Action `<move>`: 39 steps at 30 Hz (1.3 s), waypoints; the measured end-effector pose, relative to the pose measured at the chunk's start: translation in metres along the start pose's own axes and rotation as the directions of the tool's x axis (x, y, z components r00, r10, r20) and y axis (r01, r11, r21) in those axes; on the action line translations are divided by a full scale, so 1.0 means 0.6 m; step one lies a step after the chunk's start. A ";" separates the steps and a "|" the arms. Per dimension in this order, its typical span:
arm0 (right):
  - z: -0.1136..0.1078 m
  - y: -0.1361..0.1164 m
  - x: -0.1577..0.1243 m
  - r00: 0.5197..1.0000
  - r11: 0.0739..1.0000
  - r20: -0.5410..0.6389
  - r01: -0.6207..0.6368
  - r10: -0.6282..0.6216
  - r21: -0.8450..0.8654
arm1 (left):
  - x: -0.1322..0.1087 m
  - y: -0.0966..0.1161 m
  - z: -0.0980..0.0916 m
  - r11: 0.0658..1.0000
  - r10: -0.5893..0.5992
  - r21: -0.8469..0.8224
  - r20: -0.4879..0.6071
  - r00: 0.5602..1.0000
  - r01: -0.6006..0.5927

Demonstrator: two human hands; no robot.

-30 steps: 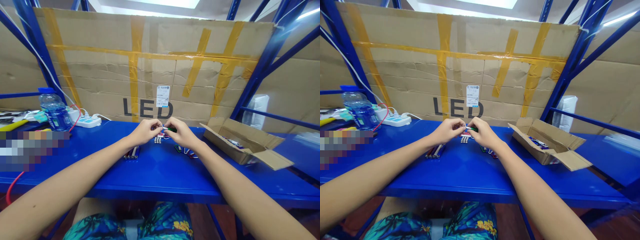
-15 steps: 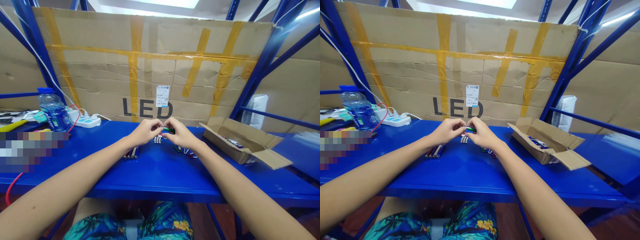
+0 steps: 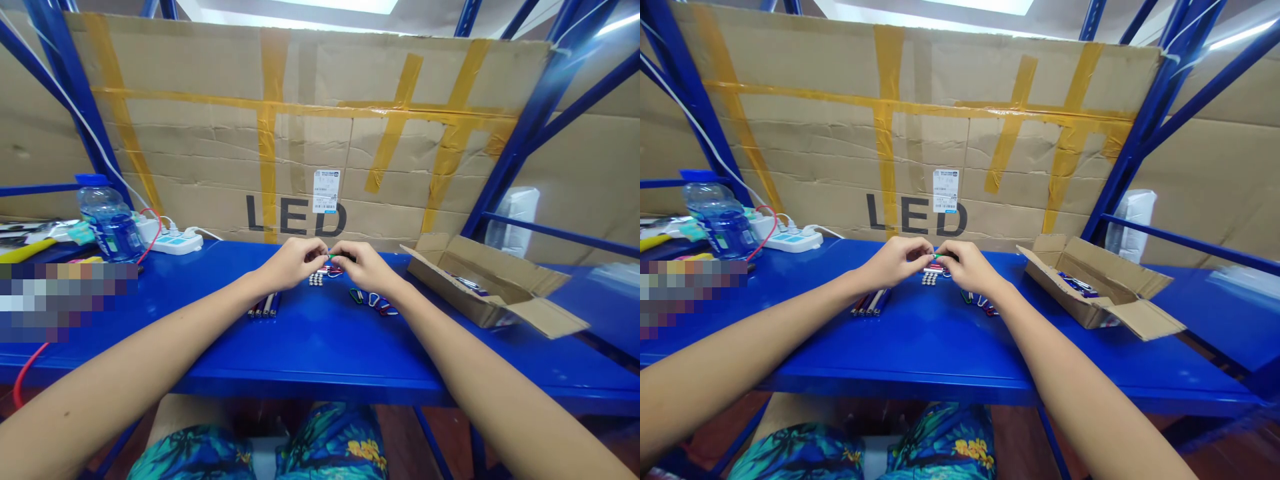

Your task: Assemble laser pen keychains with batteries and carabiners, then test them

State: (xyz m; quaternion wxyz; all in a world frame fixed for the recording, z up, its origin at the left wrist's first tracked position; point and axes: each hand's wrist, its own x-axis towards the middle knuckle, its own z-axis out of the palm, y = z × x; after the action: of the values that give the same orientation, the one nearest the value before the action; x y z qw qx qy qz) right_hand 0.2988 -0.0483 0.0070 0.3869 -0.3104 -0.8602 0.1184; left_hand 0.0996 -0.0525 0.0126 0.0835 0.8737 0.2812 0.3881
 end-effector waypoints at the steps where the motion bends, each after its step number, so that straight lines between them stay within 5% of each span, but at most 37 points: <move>1: 0.000 0.000 0.000 1.000 1.000 0.009 -0.005 0.006 -0.013 | 0.000 0.000 0.001 1.000 0.002 0.008 -0.002 1.000 -0.002; 13: 0.009 0.004 -0.002 0.998 0.994 -0.031 -0.057 0.060 0.098 | 0.002 -0.003 0.002 0.996 -0.062 -0.062 -0.007 0.998 0.062; 23: 0.004 0.006 -0.001 0.996 1.000 -0.082 -0.027 0.026 -0.005 | 0.002 -0.004 0.005 0.982 -0.126 -0.143 0.012 0.992 0.127; 39: 0.000 -0.009 -0.003 0.992 0.996 0.092 -0.089 0.086 0.019 | -0.003 -0.008 0.009 0.993 0.066 0.094 0.020 0.998 -0.067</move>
State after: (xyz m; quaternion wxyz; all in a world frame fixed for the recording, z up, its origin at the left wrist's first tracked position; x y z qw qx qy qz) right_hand 0.2971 -0.0534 0.0083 0.3454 -0.3376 -0.8610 0.1594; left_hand 0.1001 -0.0491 0.0059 0.0314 0.8889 0.2693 0.3693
